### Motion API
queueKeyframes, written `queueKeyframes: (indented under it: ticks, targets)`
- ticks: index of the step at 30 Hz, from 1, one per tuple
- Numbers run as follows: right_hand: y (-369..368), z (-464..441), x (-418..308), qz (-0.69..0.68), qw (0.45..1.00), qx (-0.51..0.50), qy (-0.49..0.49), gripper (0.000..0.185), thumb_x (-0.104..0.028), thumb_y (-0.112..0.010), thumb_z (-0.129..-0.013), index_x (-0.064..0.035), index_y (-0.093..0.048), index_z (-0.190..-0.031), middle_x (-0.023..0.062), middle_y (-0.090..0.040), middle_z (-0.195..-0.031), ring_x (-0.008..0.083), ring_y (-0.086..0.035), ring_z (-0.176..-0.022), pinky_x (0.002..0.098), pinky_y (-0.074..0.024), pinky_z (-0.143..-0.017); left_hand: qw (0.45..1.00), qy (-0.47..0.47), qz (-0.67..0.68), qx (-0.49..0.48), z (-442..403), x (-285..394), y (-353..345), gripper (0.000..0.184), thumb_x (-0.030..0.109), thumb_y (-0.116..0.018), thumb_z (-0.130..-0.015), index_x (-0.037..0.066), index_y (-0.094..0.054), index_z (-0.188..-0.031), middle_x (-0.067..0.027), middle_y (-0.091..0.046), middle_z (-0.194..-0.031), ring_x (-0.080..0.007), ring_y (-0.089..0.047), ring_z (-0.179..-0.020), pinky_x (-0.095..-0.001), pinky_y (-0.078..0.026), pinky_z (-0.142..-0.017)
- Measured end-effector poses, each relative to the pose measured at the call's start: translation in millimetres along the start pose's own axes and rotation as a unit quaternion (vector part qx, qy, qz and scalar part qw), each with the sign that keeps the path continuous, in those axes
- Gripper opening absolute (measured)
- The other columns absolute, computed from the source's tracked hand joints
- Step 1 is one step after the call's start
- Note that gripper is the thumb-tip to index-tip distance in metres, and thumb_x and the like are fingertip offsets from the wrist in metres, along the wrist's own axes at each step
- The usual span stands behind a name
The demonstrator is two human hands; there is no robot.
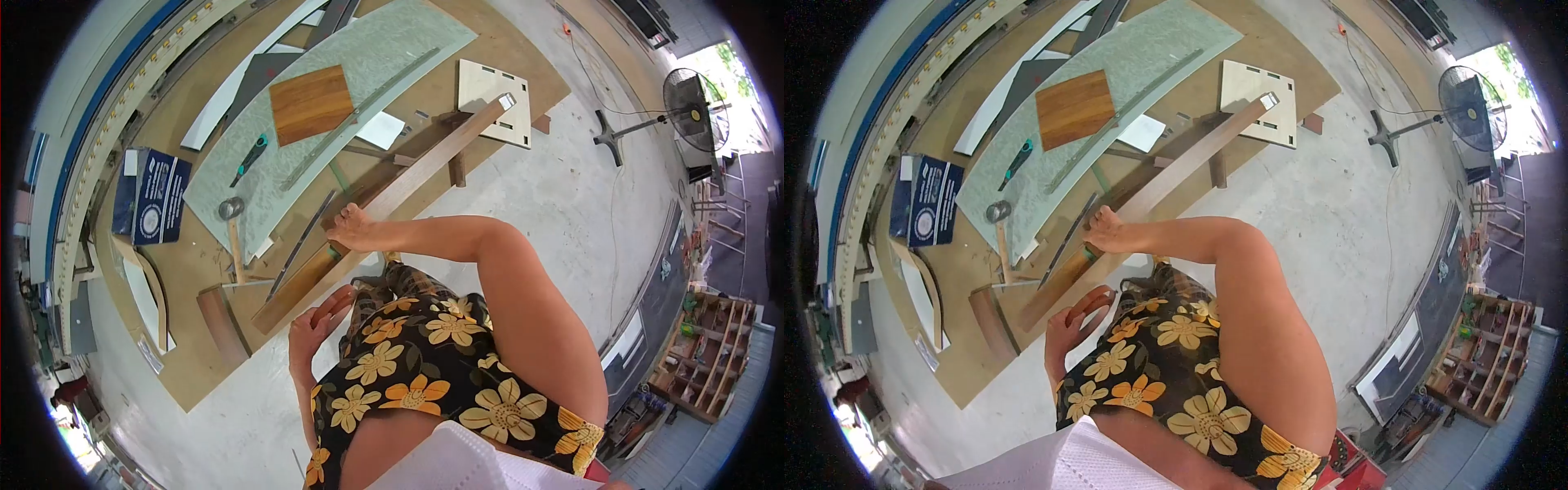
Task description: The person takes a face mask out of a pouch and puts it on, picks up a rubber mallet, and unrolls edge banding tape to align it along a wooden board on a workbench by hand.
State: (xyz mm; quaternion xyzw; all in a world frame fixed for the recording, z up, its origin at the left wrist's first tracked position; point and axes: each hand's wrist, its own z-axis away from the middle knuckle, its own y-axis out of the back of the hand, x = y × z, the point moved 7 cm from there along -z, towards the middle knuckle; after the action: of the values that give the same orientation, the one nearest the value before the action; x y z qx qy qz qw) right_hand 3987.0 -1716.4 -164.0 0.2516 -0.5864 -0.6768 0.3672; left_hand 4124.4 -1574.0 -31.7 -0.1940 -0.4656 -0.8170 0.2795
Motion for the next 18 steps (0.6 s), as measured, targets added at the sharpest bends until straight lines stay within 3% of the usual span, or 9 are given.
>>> queueKeyframes:
  ticks: [5, 8, 11, 14, 18]
  targets:
    - [-16.5, -15.7, -57.4, -0.030, 0.999, -0.018, 0.012, 0.007, -0.027, -0.048, -0.081, -0.0259, -0.053, -0.086, 0.0069, -0.049, -0.087, 0.0240, -0.045, -0.087, 0.0393, -0.0310, -0.076, 0.997, 0.045, 0.056, 0.002, 26.2, -30.2, -6.4, 0.027, 0.023, -0.060, -0.078, 0.000, -0.063, -0.092, -0.0213, -0.062, -0.078, -0.0311, -0.063, -0.074, -0.0368, -0.047, -0.066]
    - [2.8, -13.2, -82.5, -0.117, 0.991, -0.046, 0.033, 0.019, -0.025, -0.046, -0.084, -0.0232, -0.058, -0.098, 0.0111, -0.055, -0.099, 0.0265, -0.046, -0.101, 0.0394, -0.0309, -0.077, 0.994, 0.086, 0.069, 0.001, 42.0, -59.0, -15.4, 0.027, 0.023, -0.060, -0.078, 0.001, -0.063, -0.093, -0.0201, -0.063, -0.079, -0.0290, -0.063, -0.075, -0.0357, -0.048, -0.067]
    - [-26.8, -24.9, -110.6, -0.119, 0.988, -0.094, 0.042, 0.025, -0.021, -0.043, -0.085, -0.0204, -0.059, -0.105, 0.0137, -0.055, -0.109, 0.0284, -0.044, -0.110, 0.0395, -0.0310, -0.078, 0.996, 0.073, 0.053, 0.008, 55.2, -75.3, -16.2, 0.028, 0.026, -0.062, -0.078, 0.004, -0.064, -0.094, -0.0207, -0.063, -0.079, -0.0347, -0.062, -0.077, -0.0381, -0.048, -0.066]
    - [-63.7, -38.2, -133.8, -0.178, 0.979, -0.097, 0.014, 0.025, -0.021, -0.041, -0.087, -0.0193, -0.060, -0.102, 0.0133, -0.054, -0.110, 0.0286, -0.044, -0.109, 0.0408, -0.0300, -0.079, 0.992, 0.107, 0.064, -0.003, 65.3, -97.3, -19.8, 0.027, 0.025, -0.061, -0.078, 0.003, -0.064, -0.094, -0.0214, -0.063, -0.080, -0.0357, -0.062, -0.078, -0.0387, -0.048, -0.066]
    - [-127.8, -64.6, -166.2, -0.238, 0.971, -0.008, -0.037, 0.023, -0.024, -0.042, -0.086, -0.0178, -0.060, -0.099, 0.0143, -0.051, -0.113, 0.0287, -0.042, -0.109, 0.0416, -0.0281, -0.077, 0.993, 0.100, 0.061, 0.014, 73.1, -120.4, -23.5, 0.028, 0.023, -0.062, -0.077, 0.001, -0.064, -0.093, -0.0172, -0.063, -0.073, -0.0240, -0.061, -0.067, -0.0337, -0.047, -0.063]
